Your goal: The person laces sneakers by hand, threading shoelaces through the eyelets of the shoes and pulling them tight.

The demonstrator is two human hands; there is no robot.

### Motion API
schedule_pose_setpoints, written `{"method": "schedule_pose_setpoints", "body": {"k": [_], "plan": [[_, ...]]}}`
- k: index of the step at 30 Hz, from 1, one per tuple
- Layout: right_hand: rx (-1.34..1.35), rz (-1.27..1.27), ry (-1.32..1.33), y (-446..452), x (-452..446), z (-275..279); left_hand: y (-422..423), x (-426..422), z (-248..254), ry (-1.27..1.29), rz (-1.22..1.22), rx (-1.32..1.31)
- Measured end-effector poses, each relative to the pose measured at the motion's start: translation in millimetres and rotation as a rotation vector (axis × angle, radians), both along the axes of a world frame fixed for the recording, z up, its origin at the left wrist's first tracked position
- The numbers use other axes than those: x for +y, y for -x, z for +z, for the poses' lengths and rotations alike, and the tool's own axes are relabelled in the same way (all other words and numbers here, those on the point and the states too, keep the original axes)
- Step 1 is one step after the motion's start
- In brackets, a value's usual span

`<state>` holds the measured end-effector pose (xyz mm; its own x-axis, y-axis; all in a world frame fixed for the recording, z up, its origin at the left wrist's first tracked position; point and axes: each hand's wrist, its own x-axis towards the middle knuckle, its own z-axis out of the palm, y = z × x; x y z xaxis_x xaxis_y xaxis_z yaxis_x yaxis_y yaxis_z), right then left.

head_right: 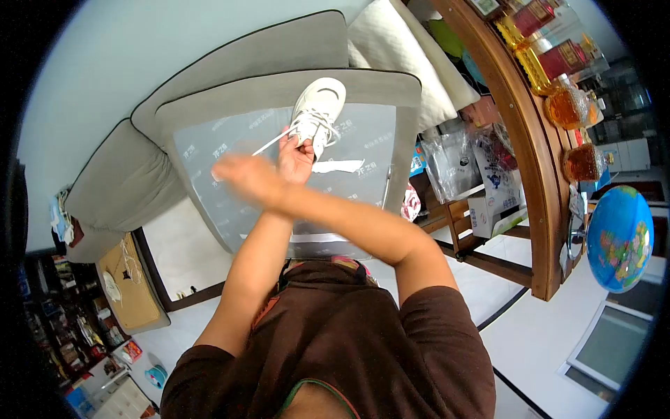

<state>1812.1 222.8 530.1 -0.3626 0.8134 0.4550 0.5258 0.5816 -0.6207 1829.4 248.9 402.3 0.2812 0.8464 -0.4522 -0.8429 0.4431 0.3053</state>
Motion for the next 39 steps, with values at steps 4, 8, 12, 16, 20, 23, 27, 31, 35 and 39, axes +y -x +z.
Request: {"method": "schedule_pose_setpoints", "body": {"k": [4, 8, 12, 16, 20, 23, 27, 31, 35, 39], "plan": [[0.32, 0.275, 0.283, 70.3, -61.4, 68.4, 3.8, -1.3, 14.6, 0.02, -0.031, 0.013], [0.426, 0.602, 0.05, 106.5, -102.5, 93.1, 4.5, -0.7, 20.5, -0.008, -0.049, 0.025], [0.383, 0.648, 0.008, 105.2, -113.9, 110.0, 6.7, -1.3, 10.6, -0.038, -0.056, -0.002], [0.219, 0.45, 0.083, 102.4, -97.8, 79.0, 11.0, -8.9, 21.2, -0.092, -0.077, -0.056], [0.207, 0.072, 0.084, 57.7, -80.6, 65.2, 48.4, -33.0, 34.0, -0.243, -0.227, -0.028], [0.211, -0.486, -0.01, 10.8, -55.0, -4.3, 98.1, -49.6, 30.3, -0.207, -0.475, -0.322], [0.381, -0.979, 0.17, -62.1, -48.0, -68.2, 134.8, -52.3, 53.1, -0.184, -0.824, 0.487], [0.266, -1.105, 0.33, -62.0, -48.8, -108.0, 125.4, -19.5, 56.3, -0.365, -0.5, 0.799], [0.244, -1.011, 0.425, -73.0, -36.9, -117.4, 69.5, 24.5, 51.3, -0.596, -0.269, 1.187], [0.133, -1.03, 0.319, -84.5, -30.6, -105.1, 35.2, 48.3, 32.7, -0.87, -0.318, 1.552]]}}
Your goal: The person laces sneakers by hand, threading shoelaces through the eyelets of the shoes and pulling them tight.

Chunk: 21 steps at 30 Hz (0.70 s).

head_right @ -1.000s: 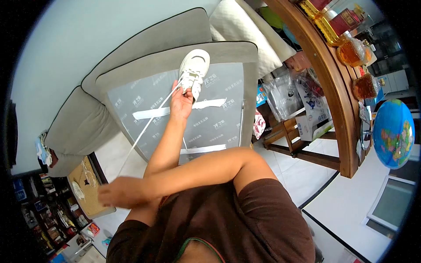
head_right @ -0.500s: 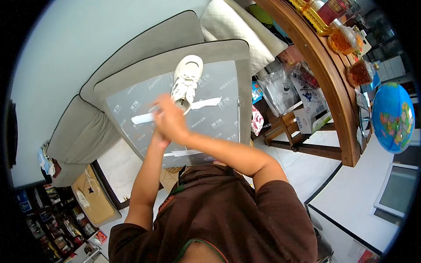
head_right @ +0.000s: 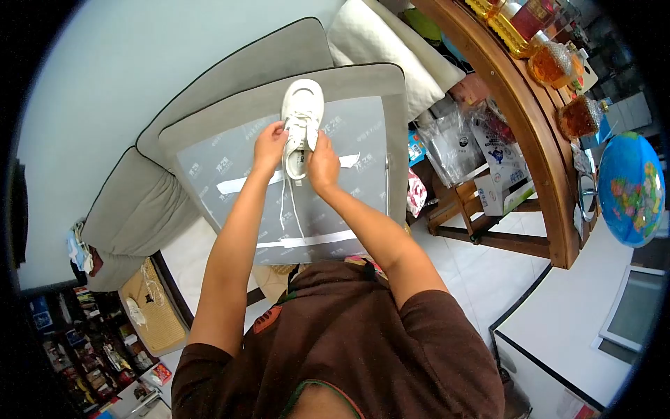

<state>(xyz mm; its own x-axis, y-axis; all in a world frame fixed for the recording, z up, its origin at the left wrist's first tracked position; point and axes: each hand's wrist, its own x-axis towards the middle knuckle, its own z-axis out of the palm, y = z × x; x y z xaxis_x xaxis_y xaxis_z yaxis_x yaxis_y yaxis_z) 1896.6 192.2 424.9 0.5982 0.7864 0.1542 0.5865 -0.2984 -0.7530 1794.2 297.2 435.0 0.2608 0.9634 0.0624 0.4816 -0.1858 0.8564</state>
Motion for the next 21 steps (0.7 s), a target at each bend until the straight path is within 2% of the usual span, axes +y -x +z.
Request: {"method": "schedule_pose_setpoints", "body": {"k": [4, 5, 8, 12, 14, 16, 18, 21], "plan": [[-0.115, 0.058, -0.148, -19.8, 10.5, 15.9, -9.3, 15.0, 11.8, -0.117, -0.048, 0.105], [-0.125, 0.07, -0.168, -25.0, 13.7, 20.2, -11.4, 20.5, 7.6, -0.213, -0.052, 0.131], [-0.14, 0.057, -0.104, -38.0, 25.6, 24.7, -10.6, 35.0, -0.4, -0.117, 0.005, 0.093], [-0.201, 0.116, 0.013, -46.0, 31.1, 20.3, 10.2, 32.0, 47.7, 0.278, -0.032, -0.194], [-0.245, 0.127, 0.082, -45.2, 32.5, 10.8, 25.8, 29.6, 95.5, 0.469, -0.061, -0.312], [-0.215, 0.109, 0.083, -42.7, 32.3, 6.8, 50.8, 37.3, 122.6, 0.566, -0.106, -0.5], [-0.199, 0.096, 0.081, -41.1, 32.4, 7.7, 78.2, 48.1, 151.8, 0.568, -0.155, -0.608], [-0.181, 0.13, 0.123, -42.9, 33.6, 8.8, 111.2, 56.1, 202.5, 0.438, -0.138, -0.677]]}}
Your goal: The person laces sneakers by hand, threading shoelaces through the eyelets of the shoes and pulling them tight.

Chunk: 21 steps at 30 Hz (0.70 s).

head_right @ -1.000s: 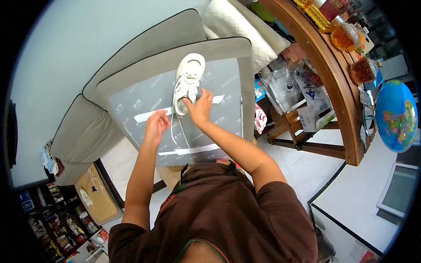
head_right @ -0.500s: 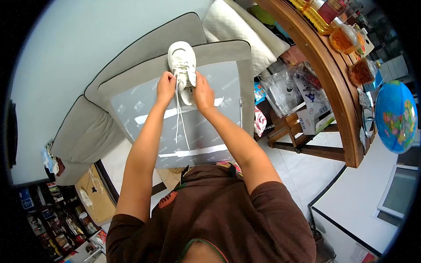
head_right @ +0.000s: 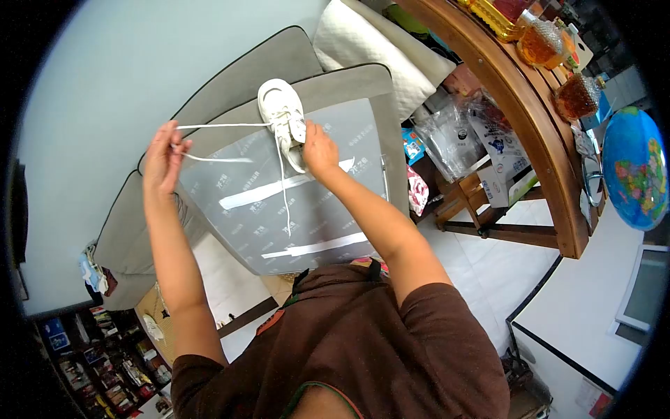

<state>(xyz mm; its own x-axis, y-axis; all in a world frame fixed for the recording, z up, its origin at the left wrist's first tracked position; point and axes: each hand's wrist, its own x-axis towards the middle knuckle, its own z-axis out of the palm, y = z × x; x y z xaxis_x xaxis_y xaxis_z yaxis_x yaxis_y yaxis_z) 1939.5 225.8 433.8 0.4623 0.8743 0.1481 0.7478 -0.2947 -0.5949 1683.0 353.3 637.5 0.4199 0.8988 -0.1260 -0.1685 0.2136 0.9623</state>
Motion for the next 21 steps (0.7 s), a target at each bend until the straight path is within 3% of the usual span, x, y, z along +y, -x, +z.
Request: {"method": "schedule_pose_setpoints", "body": {"k": [4, 10, 15, 18, 21], "plan": [[0.082, 0.056, 0.063, -5.1, -2.8, 4.1, 26.0, -2.2, 64.0, -0.159, 0.147, -0.046], [0.111, 0.154, 0.14, -17.3, -2.1, 5.4, 39.0, -9.7, 122.8, -0.295, 0.164, -0.159], [0.026, 0.144, 0.075, -20.1, -7.4, 15.6, 14.9, -19.6, 148.0, -0.494, 0.274, 0.038], [0.1, 0.154, -0.243, -16.4, -5.2, 76.4, -20.7, -27.3, 141.4, -0.579, 0.275, 0.223], [0.657, 0.414, -0.336, -15.3, -0.7, 160.0, -62.8, -37.6, 110.8, -0.601, 0.018, 0.262]]}}
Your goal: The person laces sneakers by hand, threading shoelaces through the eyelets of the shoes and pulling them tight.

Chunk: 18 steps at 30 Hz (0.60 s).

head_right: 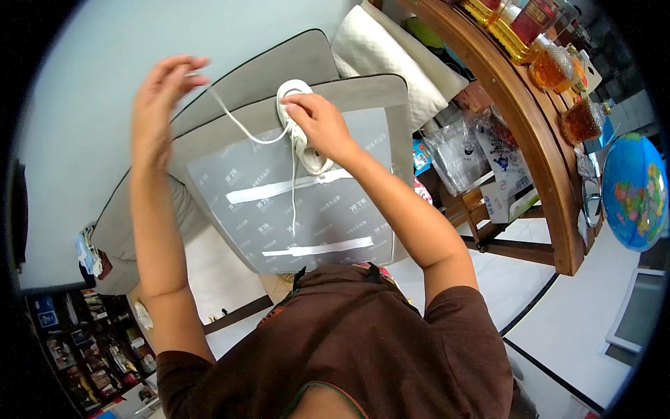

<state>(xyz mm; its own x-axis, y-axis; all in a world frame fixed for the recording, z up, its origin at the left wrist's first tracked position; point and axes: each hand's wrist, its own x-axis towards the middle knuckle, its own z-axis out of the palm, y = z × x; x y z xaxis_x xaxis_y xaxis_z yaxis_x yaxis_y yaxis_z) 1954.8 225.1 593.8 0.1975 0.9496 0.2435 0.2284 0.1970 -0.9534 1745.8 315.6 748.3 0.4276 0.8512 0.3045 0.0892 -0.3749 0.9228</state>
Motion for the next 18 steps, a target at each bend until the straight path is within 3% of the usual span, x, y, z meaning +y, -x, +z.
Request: {"method": "schedule_pose_setpoints", "body": {"k": [3, 6, 13, 18], "plan": [[0.181, 0.209, 0.067, 9.6, -5.8, 58.7, -39.5, -11.9, -27.9, 0.104, -0.142, 0.02], [0.031, 0.291, 0.088, 8.8, -3.1, 62.5, -69.7, -17.8, -41.1, 0.278, -0.188, -0.14], [0.132, -0.099, -0.1, 3.7, 4.3, 42.9, -95.3, -13.0, -39.7, 0.386, -0.183, -0.261], [0.154, 0.133, 0.069, -4.3, 4.6, 47.9, -103.7, -11.0, -45.4, 0.413, -0.189, -0.29]]}}
